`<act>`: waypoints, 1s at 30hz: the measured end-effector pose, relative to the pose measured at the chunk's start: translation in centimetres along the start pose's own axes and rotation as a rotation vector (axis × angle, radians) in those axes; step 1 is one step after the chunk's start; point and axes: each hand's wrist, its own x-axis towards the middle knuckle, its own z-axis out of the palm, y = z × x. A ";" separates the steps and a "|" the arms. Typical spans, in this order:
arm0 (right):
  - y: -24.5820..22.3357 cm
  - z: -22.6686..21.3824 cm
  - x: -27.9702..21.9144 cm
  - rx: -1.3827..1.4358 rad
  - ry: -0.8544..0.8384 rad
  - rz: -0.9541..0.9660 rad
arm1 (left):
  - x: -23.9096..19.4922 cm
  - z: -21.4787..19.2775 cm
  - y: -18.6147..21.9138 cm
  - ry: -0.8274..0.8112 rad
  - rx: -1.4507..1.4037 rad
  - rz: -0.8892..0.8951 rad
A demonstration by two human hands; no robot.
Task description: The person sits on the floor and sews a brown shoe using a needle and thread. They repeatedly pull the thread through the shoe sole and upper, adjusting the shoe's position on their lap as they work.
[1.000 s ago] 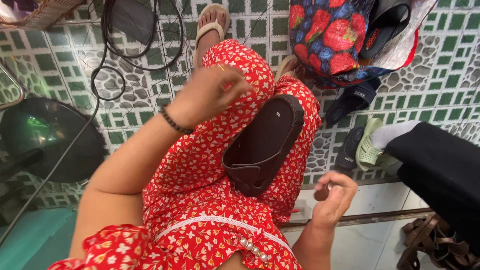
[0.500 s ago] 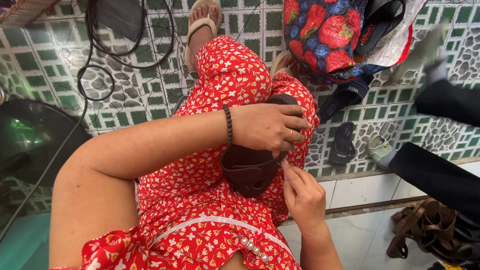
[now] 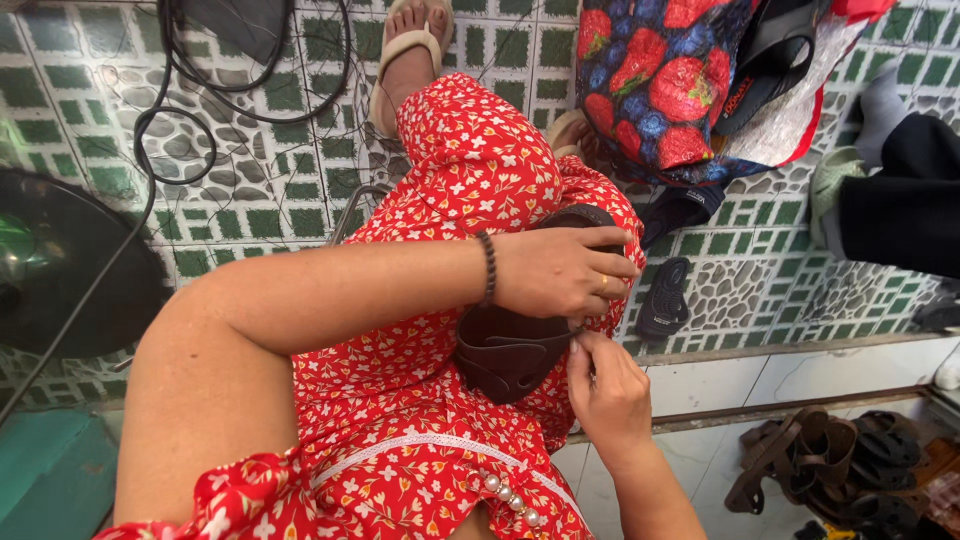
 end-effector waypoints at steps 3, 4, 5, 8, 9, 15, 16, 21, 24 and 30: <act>-1.2 -1.9 0.2 0.028 -0.055 -0.003 | -2.8 -4.0 3.5 -0.126 -0.010 -0.243; -1.9 -2.5 0.3 0.036 -0.052 -0.003 | -4.4 -4.8 4.4 -0.135 -0.008 -0.244; -2.5 -3.0 0.3 -0.033 -0.072 0.025 | -6.0 -5.6 5.2 -0.068 -0.074 -0.343; -3.4 -3.1 -0.1 -0.164 -0.069 0.047 | -8.2 -7.3 8.0 0.033 -0.255 -0.517; -3.5 -3.0 -0.3 -0.224 -0.042 0.037 | -8.4 -7.8 9.0 0.068 -0.367 -0.593; -1.8 -1.8 -1.5 0.072 -0.040 0.071 | -6.6 -4.7 9.5 0.181 -0.773 -0.690; -1.7 -1.4 -1.7 0.070 -0.033 0.070 | -6.1 -3.7 9.0 0.179 -0.769 -0.685; -1.6 -0.4 -1.6 0.043 0.122 -0.099 | -3.5 -3.1 8.4 -0.260 -0.806 -0.852; -0.9 -0.5 -1.3 -0.004 0.095 -0.137 | -5.0 -4.5 8.2 -0.106 -0.865 -0.752; 7.0 -4.1 -6.3 -0.363 -0.606 0.704 | -3.2 -2.6 9.2 0.046 -0.847 -1.041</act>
